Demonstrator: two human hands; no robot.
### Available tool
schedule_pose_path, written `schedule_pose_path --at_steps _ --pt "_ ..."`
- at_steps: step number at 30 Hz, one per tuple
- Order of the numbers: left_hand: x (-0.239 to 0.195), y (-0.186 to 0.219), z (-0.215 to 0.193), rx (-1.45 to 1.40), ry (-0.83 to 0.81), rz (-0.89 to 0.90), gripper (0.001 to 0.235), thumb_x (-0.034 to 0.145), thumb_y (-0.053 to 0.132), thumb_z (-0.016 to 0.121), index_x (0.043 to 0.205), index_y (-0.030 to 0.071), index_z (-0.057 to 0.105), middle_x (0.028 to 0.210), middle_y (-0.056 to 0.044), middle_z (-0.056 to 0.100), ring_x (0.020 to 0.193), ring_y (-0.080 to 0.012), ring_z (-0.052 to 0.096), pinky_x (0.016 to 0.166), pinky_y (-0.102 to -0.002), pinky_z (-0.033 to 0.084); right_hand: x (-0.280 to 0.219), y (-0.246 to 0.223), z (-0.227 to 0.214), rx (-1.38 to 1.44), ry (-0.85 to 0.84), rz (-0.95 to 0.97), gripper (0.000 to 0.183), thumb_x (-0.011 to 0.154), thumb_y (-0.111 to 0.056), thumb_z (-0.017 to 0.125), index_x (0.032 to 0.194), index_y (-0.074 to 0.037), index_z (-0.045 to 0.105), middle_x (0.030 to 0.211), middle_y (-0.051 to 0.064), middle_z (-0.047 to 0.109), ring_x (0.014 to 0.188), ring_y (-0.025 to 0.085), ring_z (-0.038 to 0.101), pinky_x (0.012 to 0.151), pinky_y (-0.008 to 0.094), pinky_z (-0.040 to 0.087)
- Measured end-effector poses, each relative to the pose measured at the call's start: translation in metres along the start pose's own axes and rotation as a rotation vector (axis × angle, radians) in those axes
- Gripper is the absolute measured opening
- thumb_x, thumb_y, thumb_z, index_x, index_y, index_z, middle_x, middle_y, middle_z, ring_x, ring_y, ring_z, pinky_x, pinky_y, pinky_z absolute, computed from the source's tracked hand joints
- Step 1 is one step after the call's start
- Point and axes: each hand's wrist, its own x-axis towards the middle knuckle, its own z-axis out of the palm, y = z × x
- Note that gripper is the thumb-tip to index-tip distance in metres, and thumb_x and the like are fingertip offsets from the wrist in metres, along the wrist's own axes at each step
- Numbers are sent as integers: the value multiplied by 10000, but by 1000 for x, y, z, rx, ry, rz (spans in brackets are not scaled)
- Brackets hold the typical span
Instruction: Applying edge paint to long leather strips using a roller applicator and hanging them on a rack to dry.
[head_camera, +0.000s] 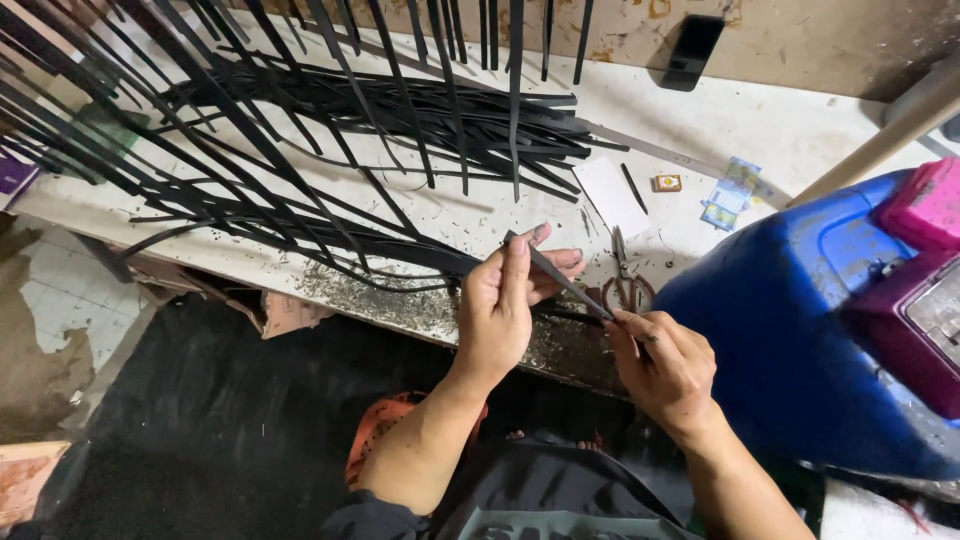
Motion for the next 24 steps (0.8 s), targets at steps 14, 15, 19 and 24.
schedule_pose_path --at_steps 14,15,19,24 --pt "9 17 -5 988 -369 654 218 915 280 770 811 89 753 737 -64 687 941 -262 694 1233 -675 140 36 -11 -52 68 -216 191 69 853 -28 782 855 -7 717 732 133 711 573 382 670 472 433 501" --pt "15 20 -12 963 -419 625 144 898 223 789 847 102 729 792 -50 695 898 -226 670 1244 -644 185 41 -11 -68 57 -322 256 67 880 -55 761 891 -11 712 789 106 723 632 271 685 556 344 512" --pt "33 25 -27 988 -492 519 221 948 274 707 860 78 654 796 -28 661 792 -214 634 1200 -564 327 52 -16 -106 -25 -461 422 99 897 -135 745 880 -43 712 814 45 743 604 127 651 577 243 502" --pt "22 15 25 754 -733 577 241 892 142 804 1059 17 683 967 -99 710 903 -228 668 880 -372 529 80 -34 -96 39 -450 341 78 925 -70 709 898 -3 681 784 73 709 634 182 664 588 285 503"
